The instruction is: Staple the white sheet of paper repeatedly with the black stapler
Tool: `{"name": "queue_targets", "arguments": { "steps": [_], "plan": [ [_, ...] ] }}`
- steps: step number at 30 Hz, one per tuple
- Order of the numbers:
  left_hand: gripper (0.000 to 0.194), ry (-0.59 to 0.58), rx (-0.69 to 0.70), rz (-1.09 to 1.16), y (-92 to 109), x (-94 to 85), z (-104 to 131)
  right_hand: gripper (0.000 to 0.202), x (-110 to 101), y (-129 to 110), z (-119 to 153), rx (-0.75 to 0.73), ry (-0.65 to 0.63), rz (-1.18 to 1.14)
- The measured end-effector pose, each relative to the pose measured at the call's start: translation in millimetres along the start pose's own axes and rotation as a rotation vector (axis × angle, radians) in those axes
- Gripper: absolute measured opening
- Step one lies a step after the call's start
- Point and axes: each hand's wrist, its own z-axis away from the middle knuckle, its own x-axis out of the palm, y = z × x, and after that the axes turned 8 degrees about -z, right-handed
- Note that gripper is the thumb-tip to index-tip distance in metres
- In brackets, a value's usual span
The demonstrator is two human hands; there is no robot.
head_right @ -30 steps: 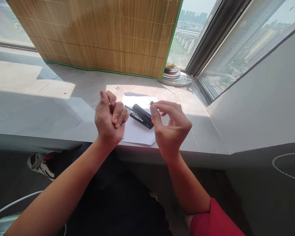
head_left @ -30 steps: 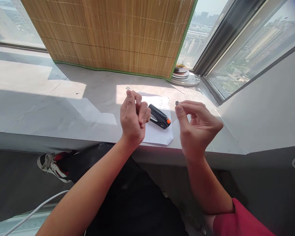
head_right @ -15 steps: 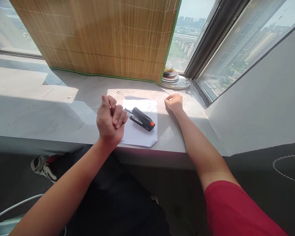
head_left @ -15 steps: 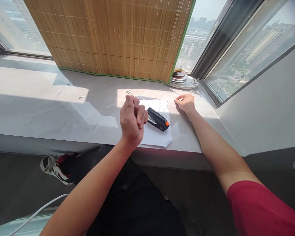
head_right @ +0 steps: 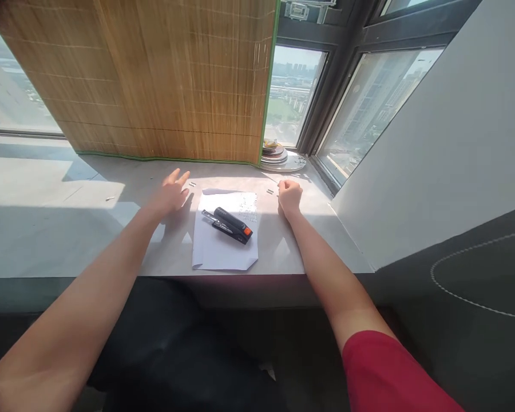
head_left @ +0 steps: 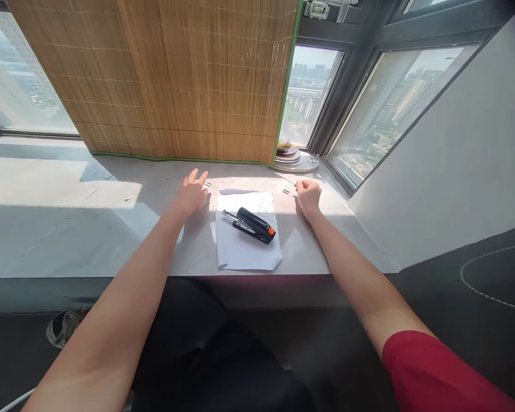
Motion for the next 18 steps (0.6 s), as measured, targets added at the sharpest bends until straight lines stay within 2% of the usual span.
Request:
{"name": "queue_targets", "arguments": {
  "steps": [3,5,8,11,14,18],
  "plan": [
    [0.067,0.021,0.07,-0.027,3,23.3,-3,0.028,5,-12,5,-0.1,-0.038,0.004],
    [0.06,0.054,0.092,-0.026,3,32.3,-2,0.027,9,-19,7,-0.175,-0.077,-0.008],
    [0.042,0.1,0.085,-0.051,0,37.8,5,0.025,12,-26,12,-0.276,-0.15,-0.056],
    [0.033,0.189,0.027,-0.063,-3,39.6,14,0.029,14,-36,21,-0.348,-0.209,-0.13],
    [0.04,0.252,-0.028,-0.023,-6,41.4,13,0.031,17,-46,32,-0.373,-0.251,-0.231],
    [0.052,0.196,0.052,-0.007,-9,39.9,-10,0.036,24,-56,47,-0.398,-0.398,-0.306]
  ]
}}
